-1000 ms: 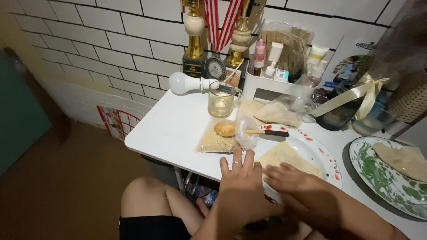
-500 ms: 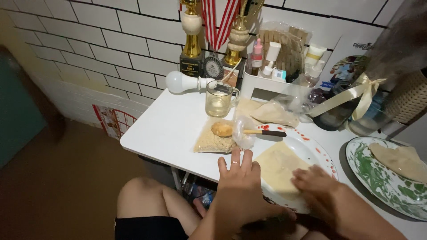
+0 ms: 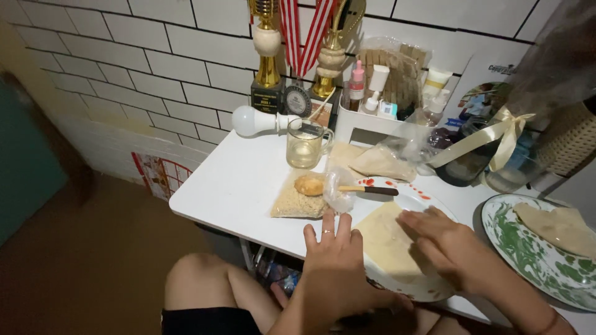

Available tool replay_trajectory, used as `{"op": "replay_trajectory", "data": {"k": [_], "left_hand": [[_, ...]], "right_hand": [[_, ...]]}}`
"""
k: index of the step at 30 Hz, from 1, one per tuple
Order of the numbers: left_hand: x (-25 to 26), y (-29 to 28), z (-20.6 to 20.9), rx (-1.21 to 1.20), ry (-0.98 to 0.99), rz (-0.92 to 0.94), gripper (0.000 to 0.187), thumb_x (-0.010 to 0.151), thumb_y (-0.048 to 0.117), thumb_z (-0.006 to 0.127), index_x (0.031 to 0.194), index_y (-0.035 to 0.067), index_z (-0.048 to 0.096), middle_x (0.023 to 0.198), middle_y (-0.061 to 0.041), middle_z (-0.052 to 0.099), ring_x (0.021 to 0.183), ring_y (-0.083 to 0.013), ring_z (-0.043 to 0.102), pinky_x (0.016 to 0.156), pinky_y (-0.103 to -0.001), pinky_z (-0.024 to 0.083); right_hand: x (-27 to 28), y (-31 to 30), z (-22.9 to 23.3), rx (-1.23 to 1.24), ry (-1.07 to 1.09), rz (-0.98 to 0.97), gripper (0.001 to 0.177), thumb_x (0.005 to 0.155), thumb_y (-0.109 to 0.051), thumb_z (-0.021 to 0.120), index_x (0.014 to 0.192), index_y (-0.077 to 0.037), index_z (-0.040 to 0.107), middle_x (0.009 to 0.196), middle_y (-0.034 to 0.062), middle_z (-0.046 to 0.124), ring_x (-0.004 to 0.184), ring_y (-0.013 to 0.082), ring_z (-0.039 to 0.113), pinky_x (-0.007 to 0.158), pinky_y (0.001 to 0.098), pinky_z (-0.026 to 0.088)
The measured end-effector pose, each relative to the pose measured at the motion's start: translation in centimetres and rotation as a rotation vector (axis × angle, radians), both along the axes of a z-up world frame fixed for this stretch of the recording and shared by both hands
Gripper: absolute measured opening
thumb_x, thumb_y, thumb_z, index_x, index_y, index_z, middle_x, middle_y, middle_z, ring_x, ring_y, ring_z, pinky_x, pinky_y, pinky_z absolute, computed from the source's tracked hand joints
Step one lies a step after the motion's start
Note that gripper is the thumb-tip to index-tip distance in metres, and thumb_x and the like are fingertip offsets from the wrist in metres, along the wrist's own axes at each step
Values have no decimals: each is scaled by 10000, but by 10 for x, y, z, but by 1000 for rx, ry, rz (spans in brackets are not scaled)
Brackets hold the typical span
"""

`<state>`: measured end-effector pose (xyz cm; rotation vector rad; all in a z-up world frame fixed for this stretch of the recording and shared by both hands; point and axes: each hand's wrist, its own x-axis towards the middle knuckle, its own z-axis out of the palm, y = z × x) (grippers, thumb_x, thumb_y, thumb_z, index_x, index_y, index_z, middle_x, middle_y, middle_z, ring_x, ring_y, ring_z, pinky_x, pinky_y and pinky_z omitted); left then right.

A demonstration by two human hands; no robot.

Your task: Wrapping a filling inside thin dough wrappers to prepare food.

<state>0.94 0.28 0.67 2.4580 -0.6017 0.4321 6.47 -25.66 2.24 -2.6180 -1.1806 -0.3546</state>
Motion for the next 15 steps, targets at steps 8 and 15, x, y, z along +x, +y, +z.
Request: {"op": "replay_trajectory", "data": {"k": [8,15], "left_hand": [[9,-12,-20,90,-75,-83,1119,569,776,803,1307,-50,638,1414,-275,517,1381,-537,390,1009,-734,267],[21,-27,-43,69,-26,-110,1036,750,805,713,1275,-86,639,1336,-222,585,1416,-551,396,1085,-743,253]], "right_hand": [[46,86,62,345,-174,7,452,805,-93,537,1223,-44,701,1224,195,723,1124,359,697,996,438,529],[182,187,69,272,-152,237,415,817,-122,548,1169,21,715,1158,227,734,1049,383,726,991,434,547]]}}
